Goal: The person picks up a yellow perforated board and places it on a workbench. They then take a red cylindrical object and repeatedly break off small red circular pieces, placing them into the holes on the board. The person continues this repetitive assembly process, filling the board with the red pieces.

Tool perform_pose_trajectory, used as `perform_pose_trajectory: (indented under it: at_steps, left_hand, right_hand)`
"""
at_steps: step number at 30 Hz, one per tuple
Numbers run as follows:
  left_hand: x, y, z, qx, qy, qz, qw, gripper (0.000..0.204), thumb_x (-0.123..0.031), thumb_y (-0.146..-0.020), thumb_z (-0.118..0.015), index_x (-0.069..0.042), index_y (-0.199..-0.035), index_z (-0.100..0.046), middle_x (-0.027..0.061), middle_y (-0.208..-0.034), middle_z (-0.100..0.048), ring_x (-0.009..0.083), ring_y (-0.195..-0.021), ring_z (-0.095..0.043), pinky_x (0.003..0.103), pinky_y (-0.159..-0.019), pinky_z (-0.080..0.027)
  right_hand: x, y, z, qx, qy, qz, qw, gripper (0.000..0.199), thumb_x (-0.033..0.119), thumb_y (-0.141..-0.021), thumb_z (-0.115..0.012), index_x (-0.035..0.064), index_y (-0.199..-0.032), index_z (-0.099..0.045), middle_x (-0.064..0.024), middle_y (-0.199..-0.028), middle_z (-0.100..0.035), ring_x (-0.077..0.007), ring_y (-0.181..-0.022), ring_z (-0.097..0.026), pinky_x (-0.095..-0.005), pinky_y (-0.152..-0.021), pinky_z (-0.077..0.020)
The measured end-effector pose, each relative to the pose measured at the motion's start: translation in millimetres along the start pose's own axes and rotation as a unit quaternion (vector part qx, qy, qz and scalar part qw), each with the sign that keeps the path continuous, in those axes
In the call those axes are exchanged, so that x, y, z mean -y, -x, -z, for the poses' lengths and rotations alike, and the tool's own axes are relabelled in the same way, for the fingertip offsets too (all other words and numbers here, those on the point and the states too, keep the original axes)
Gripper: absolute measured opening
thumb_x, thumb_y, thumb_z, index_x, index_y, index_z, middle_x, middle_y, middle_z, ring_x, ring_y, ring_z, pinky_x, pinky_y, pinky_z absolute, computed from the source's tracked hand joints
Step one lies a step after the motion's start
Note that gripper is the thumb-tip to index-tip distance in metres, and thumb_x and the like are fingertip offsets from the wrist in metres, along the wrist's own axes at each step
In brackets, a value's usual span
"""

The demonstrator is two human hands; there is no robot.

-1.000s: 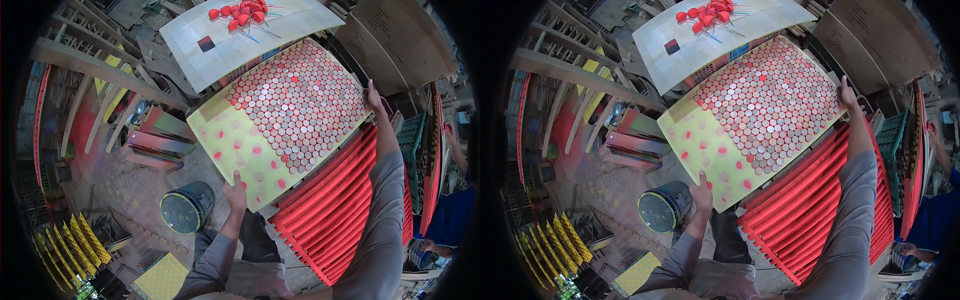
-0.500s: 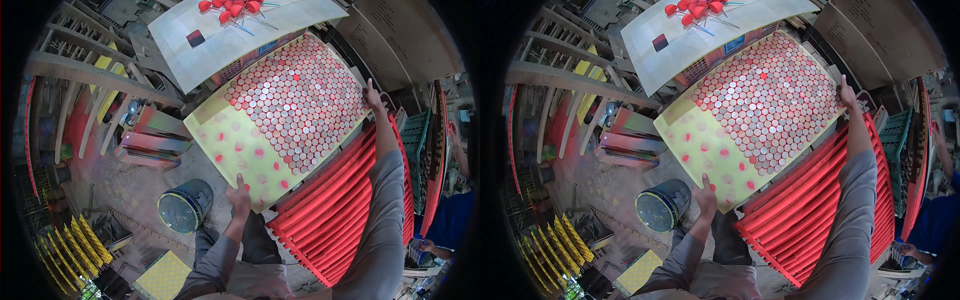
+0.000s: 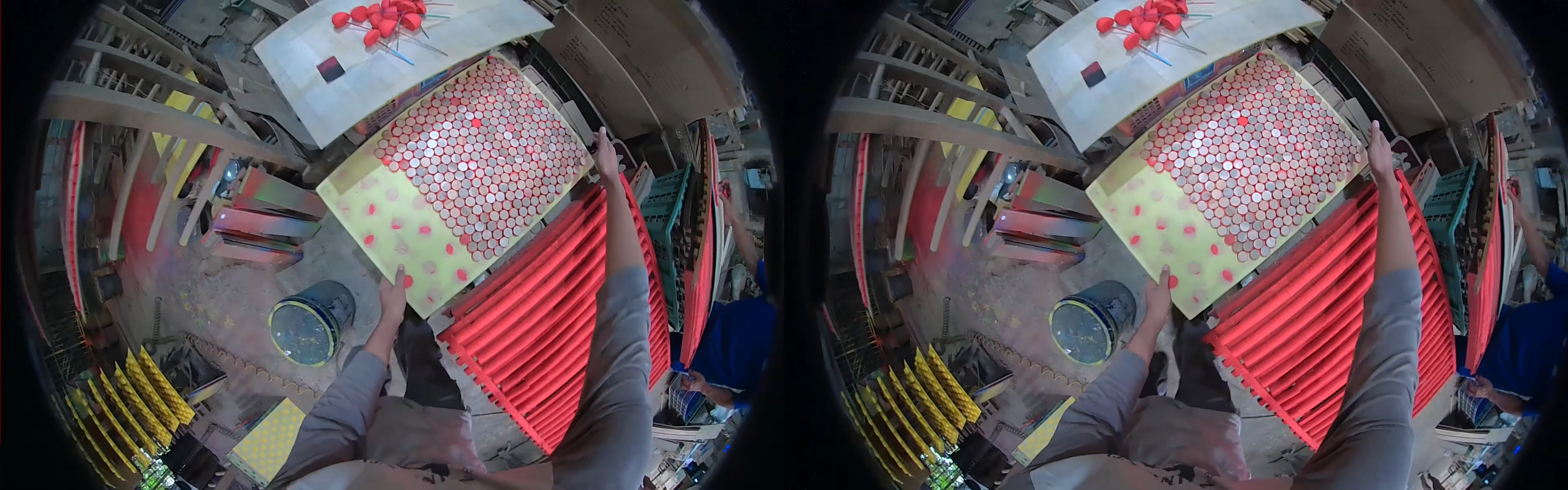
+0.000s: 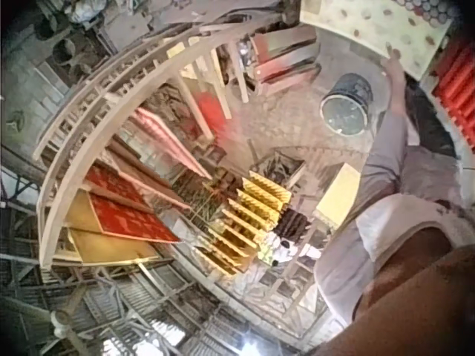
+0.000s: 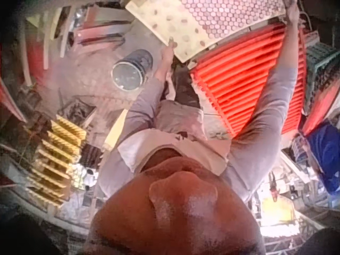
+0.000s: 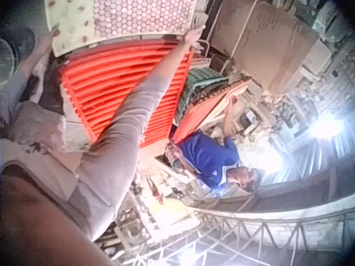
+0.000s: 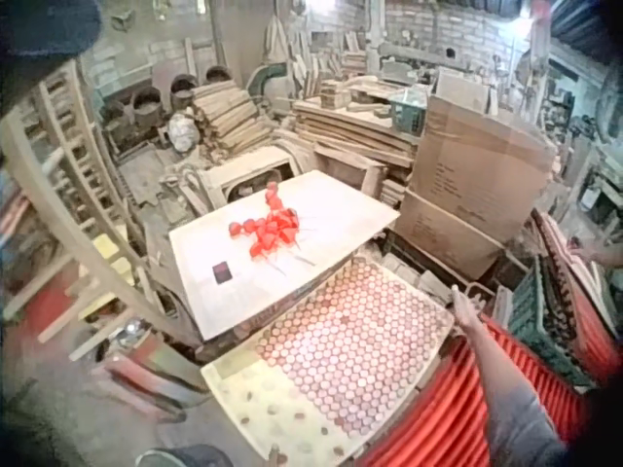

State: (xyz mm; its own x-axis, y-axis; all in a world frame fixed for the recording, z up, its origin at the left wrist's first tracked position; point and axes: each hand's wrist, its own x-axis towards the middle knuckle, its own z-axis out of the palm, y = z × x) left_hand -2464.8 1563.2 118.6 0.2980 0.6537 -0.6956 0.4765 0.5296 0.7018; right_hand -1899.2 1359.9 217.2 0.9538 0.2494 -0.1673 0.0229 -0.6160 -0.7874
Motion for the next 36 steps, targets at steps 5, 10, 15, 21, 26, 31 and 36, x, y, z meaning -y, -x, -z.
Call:
perform_pose_trajectory:
  at_steps: [5, 10, 15, 21, 26, 31, 36]
  left_hand:
    - [-59, 27, 50, 0.100, 0.138, 0.116, 0.979, 0.032, -0.038, -0.101, -0.054, -0.011, -0.119, -0.052, 0.0087, -0.111, -0.061, 0.0214, -0.090, -0.066, 0.040, -0.076, -0.058]
    - [-129, 44, 141, 0.081, 0.082, 0.086, 0.990, 0.030, -0.030, -0.101, -0.053, -0.008, -0.121, -0.050, 0.0115, -0.114, -0.064, 0.0226, -0.094, -0.068, 0.037, -0.075, -0.057]
    - [-188, -29, 147, 0.109, 0.039, 0.080, 0.990, 0.024, -0.026, -0.101, -0.052, -0.006, -0.116, -0.053, 0.0118, -0.107, -0.068, 0.0202, -0.087, -0.070, 0.032, -0.070, -0.057]
    - [-144, -227, 98, 0.195, -0.152, 0.147, 0.958, 0.019, -0.025, -0.102, -0.051, -0.009, -0.110, -0.058, 0.0071, -0.098, -0.071, 0.0150, -0.081, -0.070, 0.030, -0.066, -0.056]
    - [-183, -363, -34, 0.438, -0.538, -0.251, 0.674, 0.017, -0.018, -0.092, -0.063, -0.002, -0.087, -0.064, 0.0144, -0.079, -0.065, 0.0339, -0.072, -0.065, 0.038, -0.067, -0.053]
    - [-212, -393, -114, 0.464, -0.326, -0.482, 0.668, 0.008, -0.005, -0.082, -0.070, 0.000, -0.087, -0.065, 0.0132, -0.082, -0.064, 0.0301, -0.070, -0.061, 0.037, -0.065, -0.050]
    - [-159, -454, -222, 0.483, -0.268, -0.622, 0.555, 0.013, -0.003, -0.080, -0.070, 0.003, -0.092, -0.067, 0.0144, -0.089, -0.067, 0.0330, -0.076, -0.065, 0.038, -0.070, -0.054]
  right_hand:
    - [119, 137, 17, -0.013, 0.010, 0.108, 0.994, 0.060, 0.048, -0.105, -0.040, -0.0039, -0.123, -0.063, -0.0135, -0.109, -0.066, -0.0214, -0.104, -0.058, -0.0336, -0.096, -0.0416]
    - [226, 365, 7, 0.039, -0.094, 0.074, 0.992, 0.029, 0.024, -0.102, -0.055, -0.0008, -0.110, -0.068, -0.0053, -0.097, -0.066, -0.0121, -0.093, -0.057, -0.0278, -0.085, -0.0462]
    - [235, 477, -123, 0.218, -0.373, -0.142, 0.890, 0.016, 0.003, -0.097, -0.049, -0.0009, -0.101, -0.065, -0.0094, -0.091, -0.067, -0.0161, -0.089, -0.066, -0.0315, -0.080, -0.0531]
    - [19, 461, -425, 0.286, -0.126, -0.243, 0.918, 0.023, 0.021, -0.095, -0.057, 0.0016, -0.103, -0.067, -0.0178, -0.091, -0.070, -0.0299, -0.083, -0.069, -0.0402, -0.077, -0.0547]
    - [-102, 293, -638, 0.195, -0.020, -0.330, 0.923, 0.040, 0.037, -0.092, -0.057, 0.0056, -0.114, -0.068, -0.0252, -0.105, -0.069, -0.0419, -0.103, -0.065, -0.0475, -0.091, -0.0516]
    - [-164, 288, -766, 0.343, 0.047, -0.290, 0.892, 0.054, 0.046, -0.093, -0.056, -0.0001, -0.121, -0.063, -0.0274, -0.122, -0.062, -0.0412, -0.118, -0.058, -0.0482, -0.103, -0.0439]
    - [-251, 253, -769, 0.327, 0.066, -0.289, 0.897, 0.054, 0.045, -0.093, -0.056, -0.0005, -0.122, -0.062, -0.0274, -0.122, -0.062, -0.0411, -0.118, -0.057, -0.0479, -0.103, -0.0439]
